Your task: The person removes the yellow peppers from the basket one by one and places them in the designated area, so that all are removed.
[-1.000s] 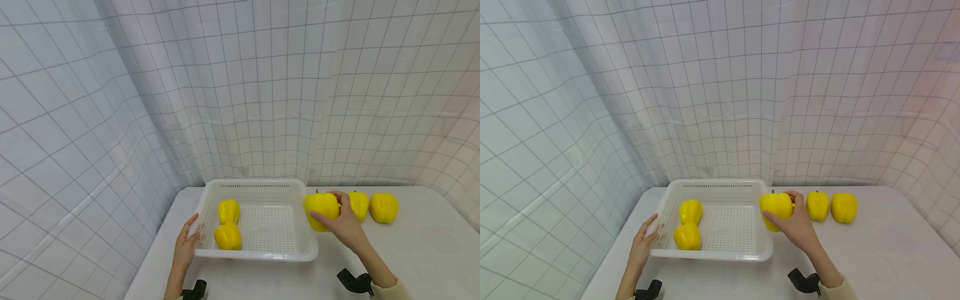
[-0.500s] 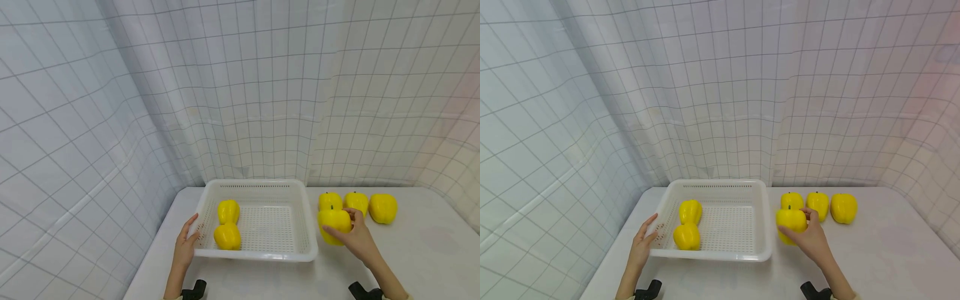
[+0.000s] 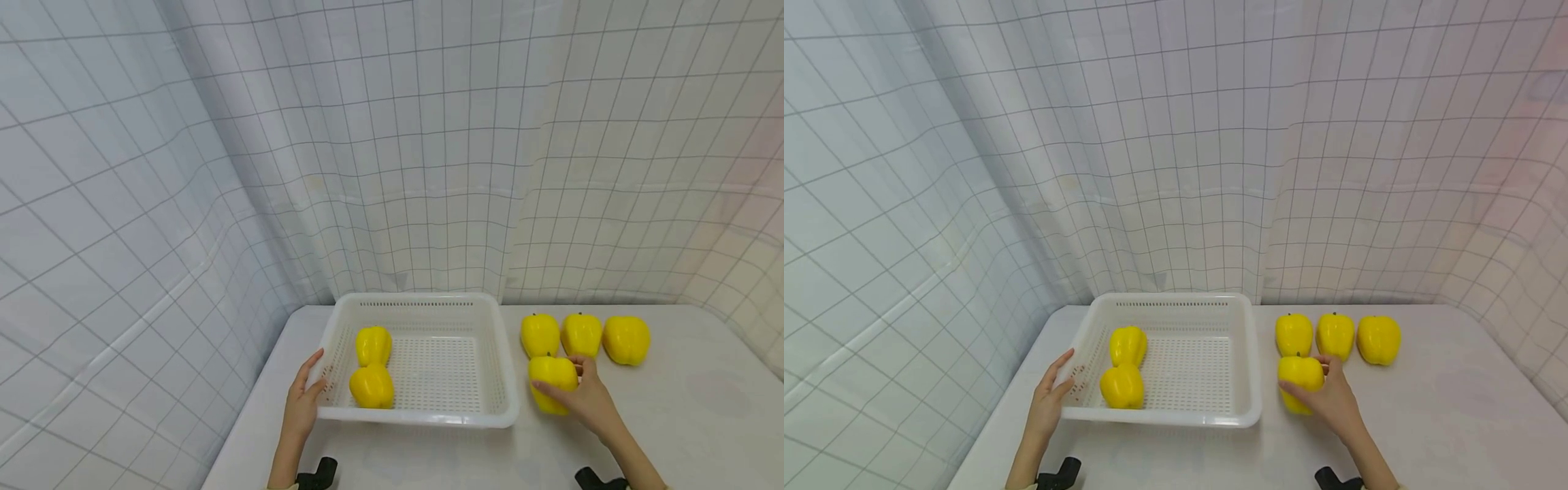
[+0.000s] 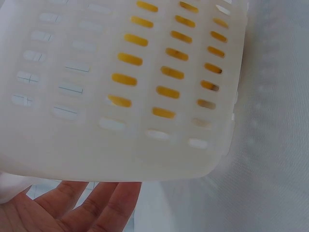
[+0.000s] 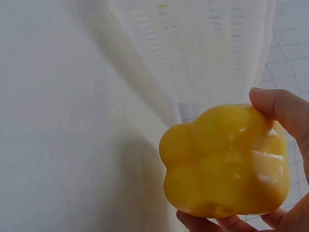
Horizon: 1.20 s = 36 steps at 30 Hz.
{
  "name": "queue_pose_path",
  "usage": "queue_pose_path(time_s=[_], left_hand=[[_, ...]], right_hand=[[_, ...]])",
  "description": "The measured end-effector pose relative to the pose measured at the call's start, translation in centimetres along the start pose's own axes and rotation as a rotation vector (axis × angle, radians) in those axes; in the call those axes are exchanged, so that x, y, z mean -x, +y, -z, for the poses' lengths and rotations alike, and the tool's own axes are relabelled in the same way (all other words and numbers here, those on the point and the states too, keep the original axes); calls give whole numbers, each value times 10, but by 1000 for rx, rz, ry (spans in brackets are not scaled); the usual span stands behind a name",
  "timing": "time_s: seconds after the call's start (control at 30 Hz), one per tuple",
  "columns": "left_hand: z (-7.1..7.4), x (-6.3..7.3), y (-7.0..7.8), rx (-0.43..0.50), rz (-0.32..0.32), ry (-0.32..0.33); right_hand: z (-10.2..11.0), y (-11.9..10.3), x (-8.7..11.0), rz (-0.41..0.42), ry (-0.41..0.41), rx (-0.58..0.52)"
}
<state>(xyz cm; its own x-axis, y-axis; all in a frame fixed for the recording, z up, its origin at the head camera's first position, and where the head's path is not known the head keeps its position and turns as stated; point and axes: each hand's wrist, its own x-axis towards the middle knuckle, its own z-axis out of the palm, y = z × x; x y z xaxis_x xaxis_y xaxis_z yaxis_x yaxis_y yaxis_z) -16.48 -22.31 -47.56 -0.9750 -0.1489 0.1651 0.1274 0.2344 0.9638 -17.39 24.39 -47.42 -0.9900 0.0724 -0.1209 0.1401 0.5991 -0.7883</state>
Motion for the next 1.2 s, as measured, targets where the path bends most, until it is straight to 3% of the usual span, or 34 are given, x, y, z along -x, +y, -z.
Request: queue_pose_path(time_s=[0.67,1.2], left_hand=[[-2,1,0,-11,11,24],[-1,0,-3,-15,13,23]], right_hand=[[-6,18,-5,9,4,31],[-8,18,-9,-25,-40,51]])
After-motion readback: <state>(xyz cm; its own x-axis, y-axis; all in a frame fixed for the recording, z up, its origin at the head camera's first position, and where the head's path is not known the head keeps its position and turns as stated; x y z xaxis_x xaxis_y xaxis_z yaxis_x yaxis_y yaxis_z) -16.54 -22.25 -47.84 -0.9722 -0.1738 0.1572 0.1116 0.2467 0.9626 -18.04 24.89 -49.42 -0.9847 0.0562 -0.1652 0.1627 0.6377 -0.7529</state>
